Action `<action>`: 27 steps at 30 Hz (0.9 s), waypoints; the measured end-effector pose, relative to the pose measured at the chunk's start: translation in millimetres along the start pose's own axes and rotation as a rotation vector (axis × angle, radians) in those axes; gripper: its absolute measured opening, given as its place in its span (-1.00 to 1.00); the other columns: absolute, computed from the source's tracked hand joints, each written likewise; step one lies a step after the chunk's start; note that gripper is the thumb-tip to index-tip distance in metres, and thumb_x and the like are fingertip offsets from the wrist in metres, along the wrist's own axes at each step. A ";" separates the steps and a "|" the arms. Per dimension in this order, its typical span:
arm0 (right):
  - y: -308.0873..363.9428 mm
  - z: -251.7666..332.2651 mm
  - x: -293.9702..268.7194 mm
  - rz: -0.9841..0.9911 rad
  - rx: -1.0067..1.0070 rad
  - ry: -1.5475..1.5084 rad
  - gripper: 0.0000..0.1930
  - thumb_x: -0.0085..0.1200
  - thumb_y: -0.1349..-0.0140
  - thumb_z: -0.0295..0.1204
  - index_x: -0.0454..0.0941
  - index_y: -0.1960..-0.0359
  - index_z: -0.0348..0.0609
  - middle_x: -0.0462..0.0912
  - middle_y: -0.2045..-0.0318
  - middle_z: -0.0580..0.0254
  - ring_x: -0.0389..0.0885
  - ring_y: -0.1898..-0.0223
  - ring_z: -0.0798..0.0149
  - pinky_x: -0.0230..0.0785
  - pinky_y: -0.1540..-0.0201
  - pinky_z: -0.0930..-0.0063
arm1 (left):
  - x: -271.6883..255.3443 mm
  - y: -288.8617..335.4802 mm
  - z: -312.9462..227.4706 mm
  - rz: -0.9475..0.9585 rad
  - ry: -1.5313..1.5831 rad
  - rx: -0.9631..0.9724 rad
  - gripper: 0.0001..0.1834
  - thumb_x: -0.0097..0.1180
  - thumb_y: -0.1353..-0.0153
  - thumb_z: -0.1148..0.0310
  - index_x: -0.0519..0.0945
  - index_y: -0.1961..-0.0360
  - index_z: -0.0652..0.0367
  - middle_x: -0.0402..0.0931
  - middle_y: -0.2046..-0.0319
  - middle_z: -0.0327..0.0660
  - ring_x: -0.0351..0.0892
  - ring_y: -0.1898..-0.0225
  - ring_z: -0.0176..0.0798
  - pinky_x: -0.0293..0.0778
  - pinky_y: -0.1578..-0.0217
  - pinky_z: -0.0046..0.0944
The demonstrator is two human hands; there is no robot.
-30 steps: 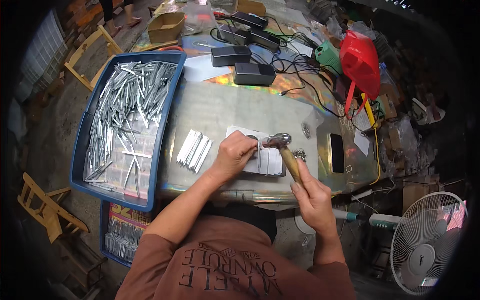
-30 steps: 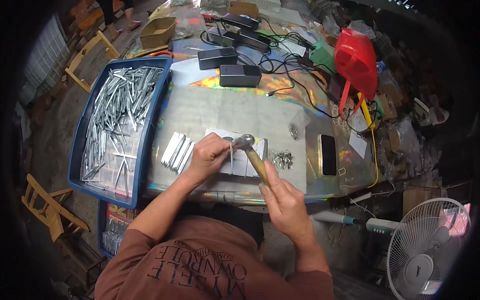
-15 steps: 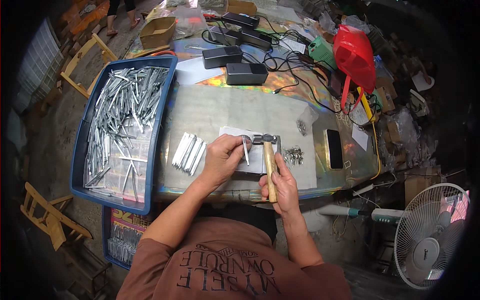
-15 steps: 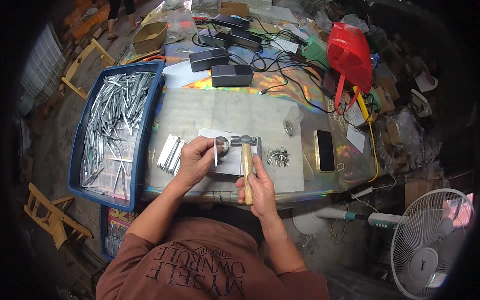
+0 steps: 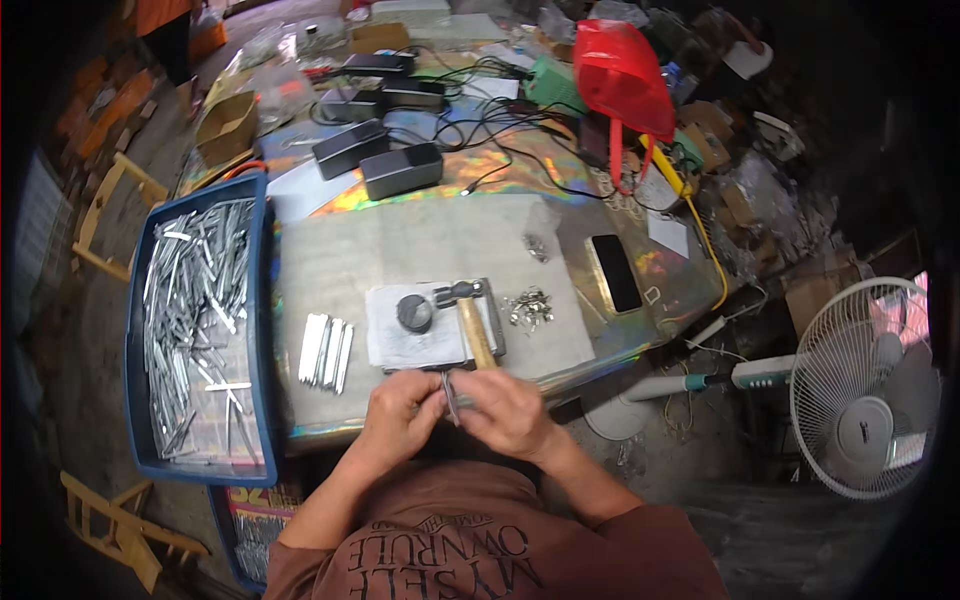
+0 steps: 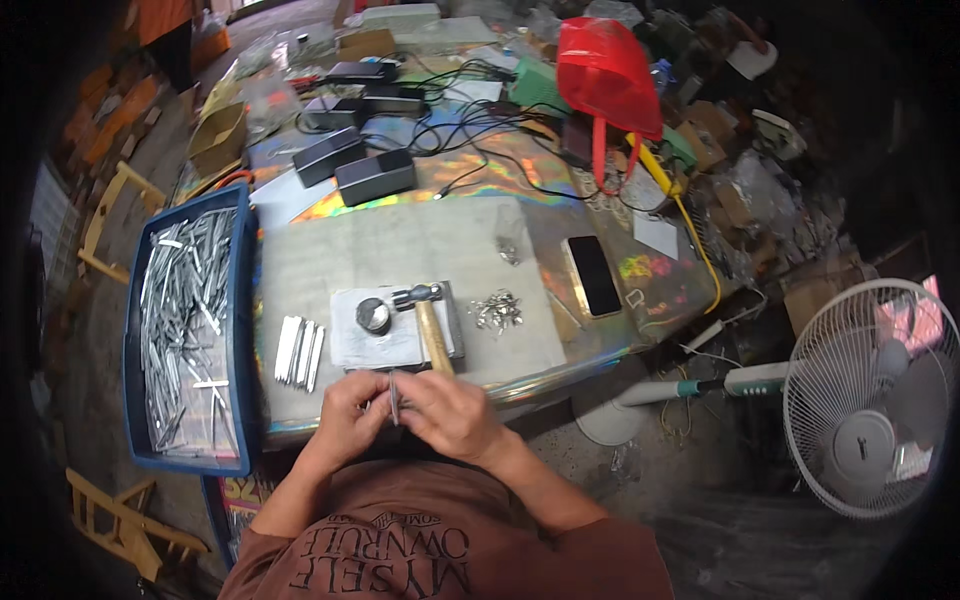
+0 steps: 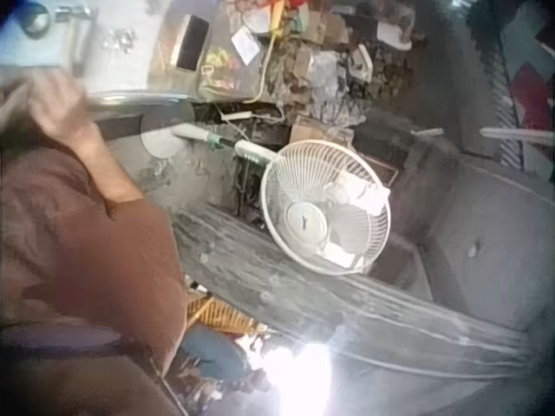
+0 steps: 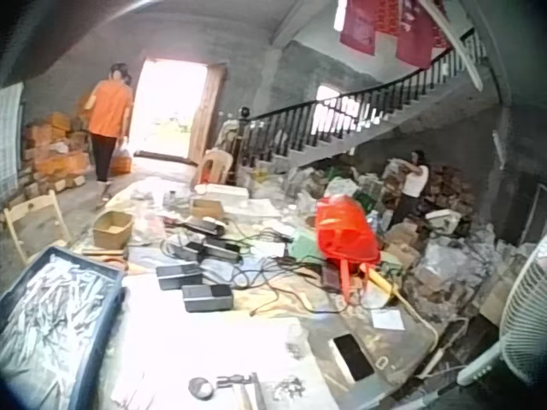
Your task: The person assembles metal components by picking up metal strips and small metal fasteners, attaching the fasteners onto the ends of the strips by hand, and securing each piece using a hammer against a block.
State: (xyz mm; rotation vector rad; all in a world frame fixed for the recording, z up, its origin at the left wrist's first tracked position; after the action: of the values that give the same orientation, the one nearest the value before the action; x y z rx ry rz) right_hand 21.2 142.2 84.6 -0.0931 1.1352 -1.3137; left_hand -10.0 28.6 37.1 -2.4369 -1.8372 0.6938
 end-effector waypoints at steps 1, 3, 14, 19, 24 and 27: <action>-0.9 1.7 4.9 0.008 -0.015 -0.019 -0.64 0.13 0.17 -0.55 0.45 0.23 -0.27 0.48 0.45 0.12 0.49 0.51 0.19 0.36 0.50 0.44 | 5.9 3.8 1.3 0.048 -0.038 0.010 -0.88 0.06 0.09 0.50 0.49 0.46 0.29 0.41 0.59 -0.07 0.41 0.52 -0.05 0.32 0.48 -0.22; -0.2 1.9 8.4 0.009 -0.030 -0.023 -0.67 0.13 0.18 -0.59 0.47 0.27 -0.28 0.48 0.48 0.14 0.48 0.54 0.23 0.34 0.54 0.48 | 12.5 5.3 1.2 0.102 -0.071 0.035 -0.88 0.07 0.10 0.51 0.49 0.46 0.28 0.40 0.60 -0.08 0.41 0.52 -0.05 0.32 0.49 -0.22; 7.1 4.4 8.7 -0.091 -0.022 -0.085 -0.76 0.11 0.14 -0.54 0.47 0.35 -0.29 0.48 0.51 0.15 0.49 0.52 0.20 0.34 0.50 0.44 | 7.0 8.7 -6.0 0.042 -0.103 0.111 -0.90 0.12 0.13 0.54 0.50 0.51 0.23 0.40 0.63 -0.14 0.39 0.57 -0.10 0.31 0.54 -0.25; 6.0 3.1 15.9 -0.088 0.091 -0.182 -0.85 0.11 0.08 -0.52 0.48 0.43 -0.27 0.48 0.58 0.14 0.49 0.54 0.18 0.33 0.51 0.45 | 1.3 15.0 -2.2 0.010 -0.127 0.136 -0.90 0.15 0.14 0.53 0.50 0.53 0.22 0.39 0.64 -0.16 0.38 0.56 -0.13 0.31 0.54 -0.25; 35.4 -31.7 33.5 -0.124 0.726 -0.656 -0.83 -0.02 -0.13 -0.40 0.48 0.42 -0.30 0.48 0.62 0.31 0.33 0.67 0.58 0.16 0.64 0.75 | -0.5 18.8 -9.7 -0.022 -0.121 0.263 -0.85 0.17 0.18 0.54 0.48 0.51 0.21 0.37 0.62 -0.17 0.34 0.58 -0.14 0.29 0.56 -0.25; 46.2 -37.6 40.9 -0.184 0.890 -0.903 -0.77 -0.03 -0.14 -0.35 0.46 0.41 -0.33 0.46 0.64 0.27 0.28 0.71 0.59 0.12 0.67 0.79 | -3.2 22.0 -12.8 -0.076 -0.169 0.309 -0.85 0.16 0.19 0.54 0.46 0.53 0.21 0.36 0.61 -0.19 0.34 0.58 -0.15 0.29 0.57 -0.25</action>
State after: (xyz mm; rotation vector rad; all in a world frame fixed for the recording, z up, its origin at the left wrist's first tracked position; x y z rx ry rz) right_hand 21.1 145.0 12.4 -0.1134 -0.2565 -1.5804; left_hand 13.9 22.0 43.8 -2.1608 -1.7103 1.1137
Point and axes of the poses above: each hand's wrist, its own y-axis away from the middle knuckle, its own x-axis out of the palm, z = x × y, the point moved 8 cm from there along -y, towards the middle knuckle
